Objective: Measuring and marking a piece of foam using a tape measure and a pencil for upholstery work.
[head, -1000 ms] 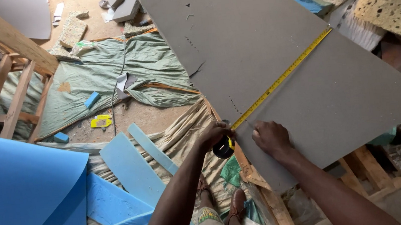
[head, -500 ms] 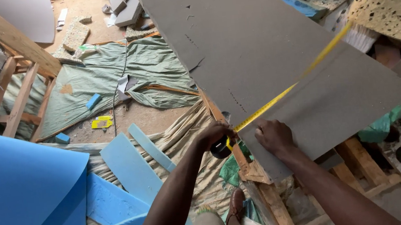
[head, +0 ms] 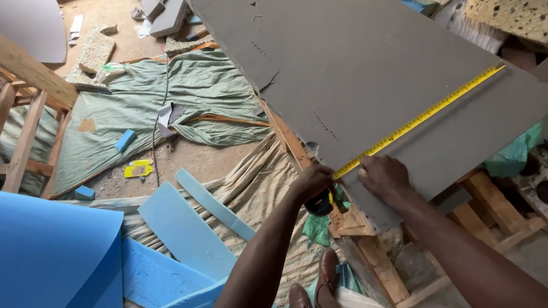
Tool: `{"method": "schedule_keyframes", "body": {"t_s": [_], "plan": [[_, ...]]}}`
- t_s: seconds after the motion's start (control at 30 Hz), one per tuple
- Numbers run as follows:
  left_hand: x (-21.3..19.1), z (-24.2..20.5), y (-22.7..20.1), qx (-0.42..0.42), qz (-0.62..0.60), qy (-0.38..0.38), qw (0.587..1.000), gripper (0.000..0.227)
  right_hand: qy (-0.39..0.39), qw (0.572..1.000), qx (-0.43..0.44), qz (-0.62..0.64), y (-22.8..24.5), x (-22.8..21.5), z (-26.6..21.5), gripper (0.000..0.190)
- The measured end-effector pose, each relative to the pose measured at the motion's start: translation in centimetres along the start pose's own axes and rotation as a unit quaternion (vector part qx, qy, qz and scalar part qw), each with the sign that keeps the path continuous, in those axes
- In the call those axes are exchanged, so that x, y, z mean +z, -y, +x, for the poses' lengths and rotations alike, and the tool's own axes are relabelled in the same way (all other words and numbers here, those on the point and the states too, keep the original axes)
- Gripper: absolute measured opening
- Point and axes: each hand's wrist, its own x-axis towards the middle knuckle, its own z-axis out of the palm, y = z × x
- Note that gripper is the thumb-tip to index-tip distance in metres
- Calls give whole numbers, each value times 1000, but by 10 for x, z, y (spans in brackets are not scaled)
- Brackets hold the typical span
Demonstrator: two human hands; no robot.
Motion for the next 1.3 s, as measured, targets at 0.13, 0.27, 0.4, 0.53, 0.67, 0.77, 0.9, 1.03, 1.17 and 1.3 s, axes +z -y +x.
{"method": "schedule_keyframes", "body": {"t_s": [0.13, 0.27, 0.4, 0.53, 0.67, 0.77, 0.9, 1.03, 1.17, 1.3], "plan": [[3, 3, 2, 6, 13, 9, 1000, 15, -23, 999, 1, 32, -1, -6, -14, 17], [9, -18, -9, -22, -24, 25, 999, 14, -42, 998, 12, 52, -1, -4, -33, 18], [21, -18, -7, -67, 4, -5, 998, 37, -43, 998, -8, 54, -1, -1, -37, 17], [11, -84, -68, -21, -39, 63, 997, 41, -21, 998, 4, 56, 5, -5, -38, 17], [32, -52, -33, -56, -91, -4, 994, 40, -16, 1000, 21, 6, -1, 2, -37, 17], [39, -29, -14, -78, -48, -1, 996, 41, -18, 999, 28, 14, -1, 0, -42, 17], [44, -15, -6, -64, -22, 2, 998, 50, -29, 999, 23, 33, -1, -8, -45, 17], [35, -28, -29, -66, -23, 1, 998, 48, -24, 999, 13, 38, -1, -9, -40, 17], [35, -33, -33, -85, -7, 9, 996, 47, -18, 998, 9, 62, -6, -5, -42, 17], [43, -42, -33, -89, -61, 18, 994, 52, -14, 999, 7, 51, -14, -3, -56, 18]]}}
